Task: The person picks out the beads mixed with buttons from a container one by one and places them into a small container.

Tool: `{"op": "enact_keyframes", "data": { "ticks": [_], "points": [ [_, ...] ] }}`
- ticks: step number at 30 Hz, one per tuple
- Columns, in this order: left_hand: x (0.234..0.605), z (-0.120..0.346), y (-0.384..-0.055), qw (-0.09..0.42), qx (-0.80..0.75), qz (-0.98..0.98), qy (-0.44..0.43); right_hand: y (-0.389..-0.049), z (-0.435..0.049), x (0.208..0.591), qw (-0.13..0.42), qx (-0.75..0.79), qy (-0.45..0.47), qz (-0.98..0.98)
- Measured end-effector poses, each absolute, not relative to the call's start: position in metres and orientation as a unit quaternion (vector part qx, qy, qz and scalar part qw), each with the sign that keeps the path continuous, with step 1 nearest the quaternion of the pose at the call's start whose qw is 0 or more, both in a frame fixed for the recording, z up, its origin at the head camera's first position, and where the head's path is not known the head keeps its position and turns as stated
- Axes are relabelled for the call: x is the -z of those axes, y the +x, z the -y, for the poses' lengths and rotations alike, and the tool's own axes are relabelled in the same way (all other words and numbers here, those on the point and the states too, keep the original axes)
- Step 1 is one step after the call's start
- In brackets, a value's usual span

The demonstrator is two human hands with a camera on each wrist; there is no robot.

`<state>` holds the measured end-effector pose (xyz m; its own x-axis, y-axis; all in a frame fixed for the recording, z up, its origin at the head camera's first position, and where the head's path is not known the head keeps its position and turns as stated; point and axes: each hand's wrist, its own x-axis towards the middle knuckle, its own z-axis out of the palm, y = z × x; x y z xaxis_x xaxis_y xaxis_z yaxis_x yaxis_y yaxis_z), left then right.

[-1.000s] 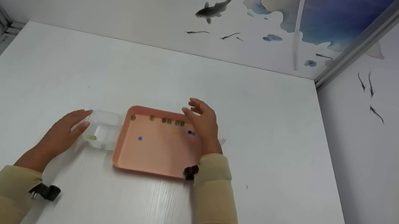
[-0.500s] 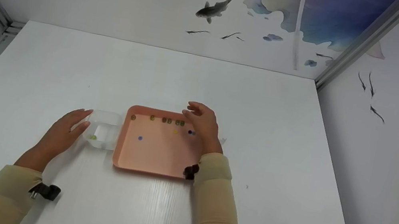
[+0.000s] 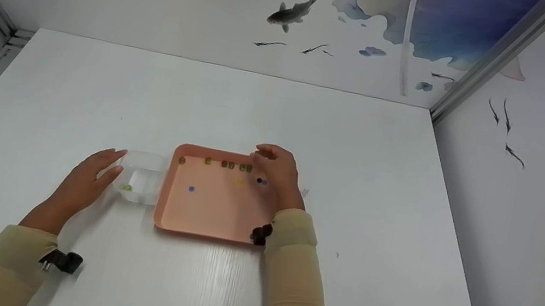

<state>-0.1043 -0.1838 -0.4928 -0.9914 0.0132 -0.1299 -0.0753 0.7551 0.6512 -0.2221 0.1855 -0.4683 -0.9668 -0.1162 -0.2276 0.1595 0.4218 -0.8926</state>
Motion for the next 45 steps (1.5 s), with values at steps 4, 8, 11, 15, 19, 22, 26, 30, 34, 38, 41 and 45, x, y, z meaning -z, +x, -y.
{"op": "enact_keyframes", "data": {
  "ticks": [4,8,11,15,19,22,26,30,34,38,41,45],
  "points": [
    [0.4933,0.1839,-0.1048,0.063,-0.348,-0.935,-0.018,-0.2216,-0.1847,0.4682,0.148,0.520,0.010,-0.841],
    [0.4940,0.1840,-0.1051,0.063,-0.348,-0.935,-0.018,-0.2212,-0.1834,0.4684,0.160,0.494,0.000,-0.854],
    [0.4943,0.1846,-0.1050,0.060,-0.350,-0.935,-0.015,-0.2203,-0.1822,0.4678,0.164,0.494,-0.005,-0.854],
    [0.4937,0.1856,-0.1044,0.055,-0.357,-0.932,-0.009,-0.2195,-0.1809,0.4679,0.173,0.499,-0.003,-0.849],
    [0.4926,0.1862,-0.1047,0.054,-0.359,-0.932,-0.007,-0.2201,-0.1796,0.4688,0.184,0.477,0.004,-0.860],
    [0.4921,0.1861,-0.1050,0.055,-0.356,-0.933,-0.007,-0.2206,-0.1787,0.4697,0.189,0.464,0.010,-0.866],
    [0.4921,0.1855,-0.1056,0.060,-0.350,-0.935,-0.012,-0.2210,-0.1777,0.4695,0.191,0.442,0.012,-0.876],
    [0.4930,0.1857,-0.1065,0.064,-0.347,-0.936,-0.014,-0.2221,-0.1770,0.4700,0.195,0.419,0.020,-0.886],
    [0.4948,0.1860,-0.1071,0.064,-0.346,-0.936,-0.013,-0.2236,-0.1773,0.4727,0.202,0.408,0.027,-0.890],
    [0.4945,0.1861,-0.1068,0.061,-0.349,-0.935,-0.012,-0.2249,-0.1779,0.4741,0.206,0.394,0.024,-0.895],
    [0.4931,0.1858,-0.1059,0.057,-0.350,-0.935,-0.009,-0.2251,-0.1792,0.4743,0.215,0.388,0.021,-0.896],
    [0.4918,0.1857,-0.1046,0.052,-0.348,-0.936,-0.004,-0.2243,-0.1796,0.4743,0.220,0.385,0.019,-0.896]
  ]
}}
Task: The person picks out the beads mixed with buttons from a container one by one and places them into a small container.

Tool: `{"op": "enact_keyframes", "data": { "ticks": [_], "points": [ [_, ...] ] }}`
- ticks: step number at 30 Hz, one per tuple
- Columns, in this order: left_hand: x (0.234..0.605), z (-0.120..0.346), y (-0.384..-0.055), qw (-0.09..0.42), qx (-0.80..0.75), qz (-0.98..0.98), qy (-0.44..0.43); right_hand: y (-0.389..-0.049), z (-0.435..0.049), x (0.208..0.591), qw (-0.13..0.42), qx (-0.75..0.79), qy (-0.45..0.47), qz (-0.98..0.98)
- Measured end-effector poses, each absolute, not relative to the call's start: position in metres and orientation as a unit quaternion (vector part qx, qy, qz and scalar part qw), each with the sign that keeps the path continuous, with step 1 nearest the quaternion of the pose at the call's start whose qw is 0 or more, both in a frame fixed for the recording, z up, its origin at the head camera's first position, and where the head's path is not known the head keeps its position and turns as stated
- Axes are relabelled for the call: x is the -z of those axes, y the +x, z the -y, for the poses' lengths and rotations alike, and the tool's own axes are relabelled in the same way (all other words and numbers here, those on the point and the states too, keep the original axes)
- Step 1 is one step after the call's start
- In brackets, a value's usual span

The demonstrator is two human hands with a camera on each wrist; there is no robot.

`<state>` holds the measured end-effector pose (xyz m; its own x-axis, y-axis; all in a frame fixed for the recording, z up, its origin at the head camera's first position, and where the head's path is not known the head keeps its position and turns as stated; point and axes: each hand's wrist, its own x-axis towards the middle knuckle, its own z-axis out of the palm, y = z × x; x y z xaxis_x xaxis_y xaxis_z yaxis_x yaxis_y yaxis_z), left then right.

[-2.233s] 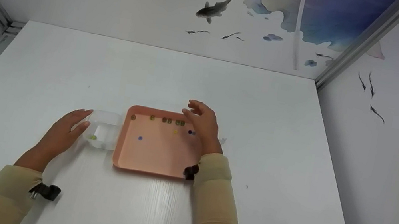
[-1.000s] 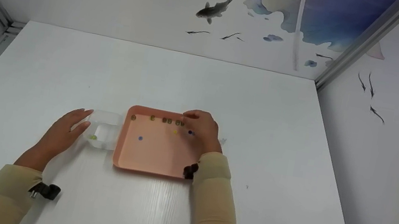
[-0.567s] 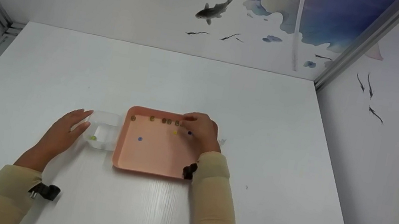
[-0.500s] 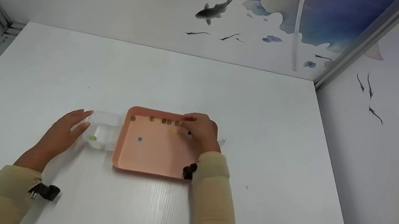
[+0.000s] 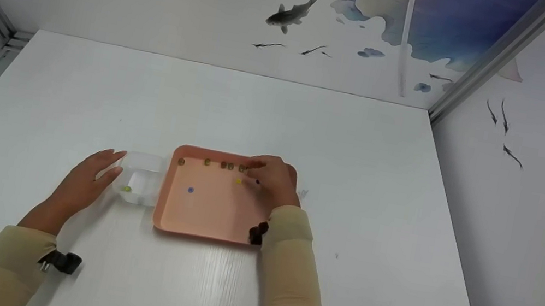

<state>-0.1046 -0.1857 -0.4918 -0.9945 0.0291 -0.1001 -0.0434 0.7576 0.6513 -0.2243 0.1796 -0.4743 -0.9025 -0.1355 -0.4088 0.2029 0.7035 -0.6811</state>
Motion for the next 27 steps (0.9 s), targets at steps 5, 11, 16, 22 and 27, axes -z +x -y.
{"op": "enact_keyframes", "data": {
  "ticks": [5,11,16,22,27],
  "points": [
    [0.4919,0.1858,-0.1044,0.048,-0.347,-0.937,-0.002,-0.2244,-0.1779,0.4748,0.211,0.361,0.003,-0.908],
    [0.4920,0.1855,-0.1047,0.052,-0.350,-0.935,-0.005,-0.2262,-0.1760,0.4757,0.206,0.342,0.006,-0.917],
    [0.4917,0.1854,-0.1050,0.054,-0.349,-0.935,-0.006,-0.2267,-0.1768,0.4779,0.213,0.360,0.010,-0.908],
    [0.4911,0.1855,-0.1048,0.049,-0.350,-0.935,-0.003,-0.2263,-0.1756,0.4802,0.212,0.381,0.001,-0.900],
    [0.4923,0.1862,-0.1050,0.041,-0.355,-0.934,0.000,-0.2265,-0.1739,0.4799,0.222,0.400,-0.008,-0.889]
  ]
}}
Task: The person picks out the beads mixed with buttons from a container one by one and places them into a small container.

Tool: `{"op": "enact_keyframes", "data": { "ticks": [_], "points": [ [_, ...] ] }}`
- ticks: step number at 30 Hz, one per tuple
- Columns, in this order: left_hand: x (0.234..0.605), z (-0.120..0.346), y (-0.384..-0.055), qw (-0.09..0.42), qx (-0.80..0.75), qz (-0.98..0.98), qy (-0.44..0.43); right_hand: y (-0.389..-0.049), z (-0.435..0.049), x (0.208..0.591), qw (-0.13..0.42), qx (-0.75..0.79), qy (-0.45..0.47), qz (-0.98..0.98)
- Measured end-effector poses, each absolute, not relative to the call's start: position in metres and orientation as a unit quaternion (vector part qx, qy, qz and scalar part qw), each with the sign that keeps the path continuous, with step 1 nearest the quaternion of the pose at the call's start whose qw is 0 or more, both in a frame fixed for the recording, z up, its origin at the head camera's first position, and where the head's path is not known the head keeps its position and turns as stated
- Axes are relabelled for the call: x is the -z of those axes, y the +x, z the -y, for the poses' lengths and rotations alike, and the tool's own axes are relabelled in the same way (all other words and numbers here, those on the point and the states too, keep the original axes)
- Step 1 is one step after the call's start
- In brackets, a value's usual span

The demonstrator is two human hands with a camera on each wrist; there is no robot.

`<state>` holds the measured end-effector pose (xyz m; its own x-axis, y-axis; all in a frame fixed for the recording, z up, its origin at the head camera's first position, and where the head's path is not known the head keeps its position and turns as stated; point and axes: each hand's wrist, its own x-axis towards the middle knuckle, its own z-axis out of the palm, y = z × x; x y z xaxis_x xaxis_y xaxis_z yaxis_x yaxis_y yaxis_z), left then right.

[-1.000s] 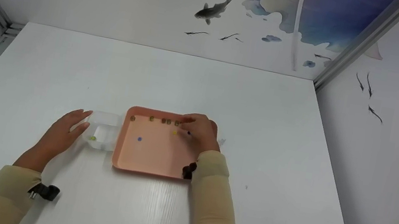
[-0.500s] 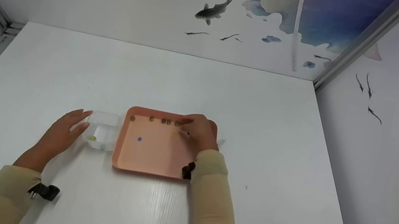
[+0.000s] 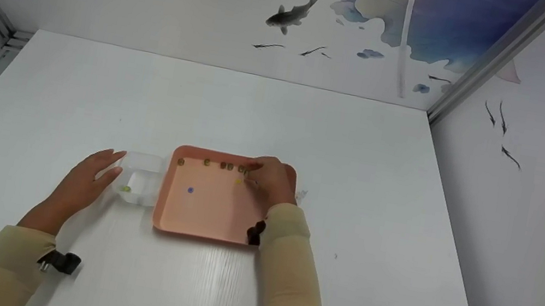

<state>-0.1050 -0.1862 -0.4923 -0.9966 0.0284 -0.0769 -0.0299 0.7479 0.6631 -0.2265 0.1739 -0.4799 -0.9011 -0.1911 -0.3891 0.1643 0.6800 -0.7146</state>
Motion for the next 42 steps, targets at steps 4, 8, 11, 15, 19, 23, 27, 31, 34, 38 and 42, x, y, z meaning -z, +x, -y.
{"op": "enact_keyframes", "data": {
  "ticks": [4,8,11,15,19,23,27,31,34,38,42],
  "points": [
    [0.4936,0.1867,-0.1056,0.048,-0.357,-0.933,-0.004,-0.2271,-0.1722,0.4796,0.233,0.400,-0.011,-0.886],
    [0.4935,0.1865,-0.1058,0.052,-0.353,-0.934,-0.003,-0.2272,-0.1708,0.4785,0.236,0.390,-0.026,-0.890],
    [0.4928,0.1865,-0.1058,0.053,-0.354,-0.934,-0.003,-0.2267,-0.1698,0.4774,0.236,0.393,-0.030,-0.888],
    [0.4929,0.1867,-0.1063,0.053,-0.355,-0.933,-0.004,-0.2257,-0.1687,0.4760,0.233,0.395,-0.030,-0.888],
    [0.4922,0.1864,-0.1058,0.052,-0.355,-0.934,-0.002,-0.2245,-0.1674,0.4744,0.232,0.388,-0.028,-0.892],
    [0.4915,0.1862,-0.1059,0.051,-0.353,-0.934,-0.003,-0.2240,-0.1667,0.4737,0.233,0.388,-0.016,-0.891],
    [0.4907,0.1860,-0.1060,0.049,-0.349,-0.936,-0.004,-0.2243,-0.1662,0.4741,0.230,0.391,-0.008,-0.891],
    [0.4904,0.1857,-0.1057,0.050,-0.353,-0.934,-0.001,-0.2252,-0.1669,0.4773,0.218,0.380,-0.027,-0.898],
    [0.4908,0.1858,-0.1055,0.053,-0.356,-0.933,-0.001,-0.2261,-0.1675,0.4800,0.209,0.369,-0.041,-0.905],
    [0.4906,0.1856,-0.1054,0.052,-0.353,-0.934,-0.002,-0.2268,-0.1679,0.4814,0.207,0.370,-0.038,-0.905],
    [0.4907,0.1852,-0.1056,0.051,-0.355,-0.934,-0.004,-0.2273,-0.1676,0.4814,0.212,0.370,-0.031,-0.904]
  ]
}}
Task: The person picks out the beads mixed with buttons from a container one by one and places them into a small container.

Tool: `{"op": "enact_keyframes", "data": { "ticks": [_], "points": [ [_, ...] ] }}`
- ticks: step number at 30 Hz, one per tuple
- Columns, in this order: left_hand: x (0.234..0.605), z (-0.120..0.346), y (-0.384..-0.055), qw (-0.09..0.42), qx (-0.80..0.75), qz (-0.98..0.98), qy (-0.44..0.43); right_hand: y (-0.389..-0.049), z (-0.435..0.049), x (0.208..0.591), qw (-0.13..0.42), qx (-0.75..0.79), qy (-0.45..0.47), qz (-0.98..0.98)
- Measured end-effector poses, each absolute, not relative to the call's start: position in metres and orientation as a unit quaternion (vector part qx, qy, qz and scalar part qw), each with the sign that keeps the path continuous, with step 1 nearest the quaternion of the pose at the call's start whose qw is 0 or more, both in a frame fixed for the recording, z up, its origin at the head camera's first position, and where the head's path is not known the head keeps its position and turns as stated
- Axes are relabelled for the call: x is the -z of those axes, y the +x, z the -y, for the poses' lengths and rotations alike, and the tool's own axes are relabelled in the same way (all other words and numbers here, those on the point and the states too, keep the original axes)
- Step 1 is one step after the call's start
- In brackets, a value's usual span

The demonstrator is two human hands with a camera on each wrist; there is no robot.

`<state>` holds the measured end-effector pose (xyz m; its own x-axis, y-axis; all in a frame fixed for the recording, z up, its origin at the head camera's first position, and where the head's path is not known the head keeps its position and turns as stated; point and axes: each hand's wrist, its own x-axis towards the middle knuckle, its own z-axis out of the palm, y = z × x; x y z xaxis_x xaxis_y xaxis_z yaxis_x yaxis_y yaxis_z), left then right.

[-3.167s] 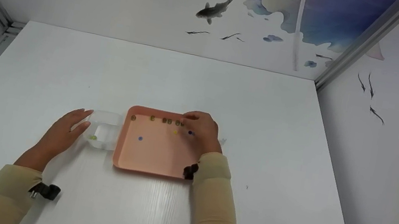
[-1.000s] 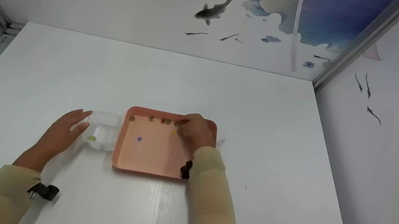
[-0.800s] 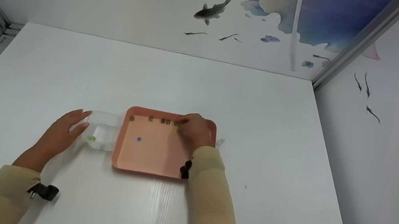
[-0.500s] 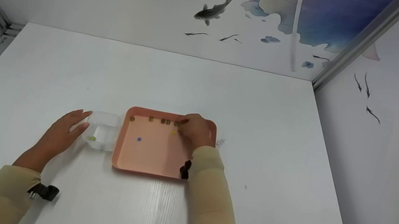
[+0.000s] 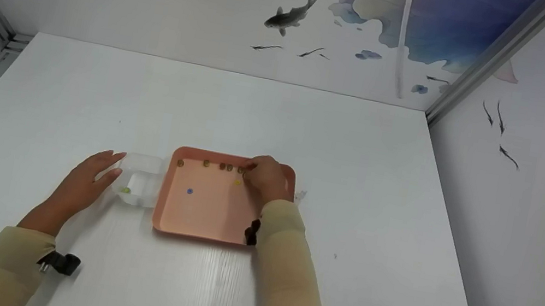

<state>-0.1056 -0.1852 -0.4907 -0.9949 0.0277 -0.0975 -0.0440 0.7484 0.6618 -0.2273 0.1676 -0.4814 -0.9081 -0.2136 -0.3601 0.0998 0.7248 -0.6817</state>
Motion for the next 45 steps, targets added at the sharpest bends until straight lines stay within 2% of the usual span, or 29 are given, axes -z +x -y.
{"op": "enact_keyframes", "data": {
  "ticks": [22,37,45],
  "points": [
    [0.492,0.185,-0.105,0.051,-0.360,-0.932,-0.003,-0.218,-0.169,0.479,0.212,0.461,-0.030,-0.861],
    [0.493,0.184,-0.106,0.049,-0.345,-0.937,-0.016,-0.225,-0.165,0.467,0.229,0.437,-0.032,-0.869],
    [0.493,0.183,-0.106,0.050,-0.336,-0.940,-0.024,-0.225,-0.162,0.463,0.220,0.430,-0.028,-0.875]
  ]
}}
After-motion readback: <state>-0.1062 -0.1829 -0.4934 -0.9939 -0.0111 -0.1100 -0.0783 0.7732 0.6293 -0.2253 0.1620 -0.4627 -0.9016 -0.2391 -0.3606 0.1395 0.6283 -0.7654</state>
